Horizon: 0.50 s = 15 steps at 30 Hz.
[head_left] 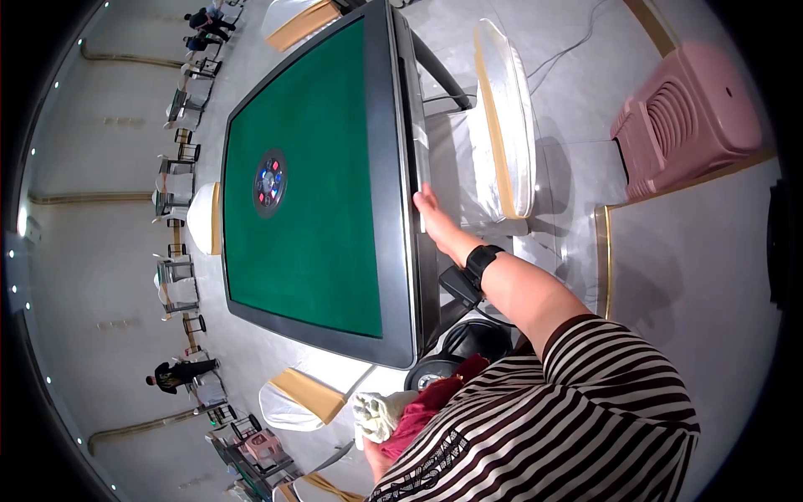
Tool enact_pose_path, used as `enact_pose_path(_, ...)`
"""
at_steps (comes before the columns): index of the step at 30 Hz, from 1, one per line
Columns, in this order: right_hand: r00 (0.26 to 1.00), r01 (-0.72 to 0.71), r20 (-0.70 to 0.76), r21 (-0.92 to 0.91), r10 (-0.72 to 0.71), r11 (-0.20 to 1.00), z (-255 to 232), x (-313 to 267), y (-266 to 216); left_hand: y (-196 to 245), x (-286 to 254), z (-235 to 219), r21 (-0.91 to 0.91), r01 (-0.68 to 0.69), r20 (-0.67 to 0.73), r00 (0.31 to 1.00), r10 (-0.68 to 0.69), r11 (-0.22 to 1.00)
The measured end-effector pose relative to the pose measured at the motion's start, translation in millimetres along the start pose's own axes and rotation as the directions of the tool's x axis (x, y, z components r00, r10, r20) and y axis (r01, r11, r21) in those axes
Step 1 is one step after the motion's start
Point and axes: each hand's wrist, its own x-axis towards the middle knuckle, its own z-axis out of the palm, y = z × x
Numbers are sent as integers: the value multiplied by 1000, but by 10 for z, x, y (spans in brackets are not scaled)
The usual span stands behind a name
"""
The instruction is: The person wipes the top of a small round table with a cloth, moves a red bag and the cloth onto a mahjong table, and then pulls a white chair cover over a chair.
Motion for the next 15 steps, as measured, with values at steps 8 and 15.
enact_pose_path(8,855,497,211,-596,-473,631,-287,-339,-361,-77,38,-205,-118,30,6,1000,-29,993)
enact_pose_path(15,875,471,350,-450,-335,759,-566,-698,-637,-526,352,-669,-414,44,50,998,-26,909)
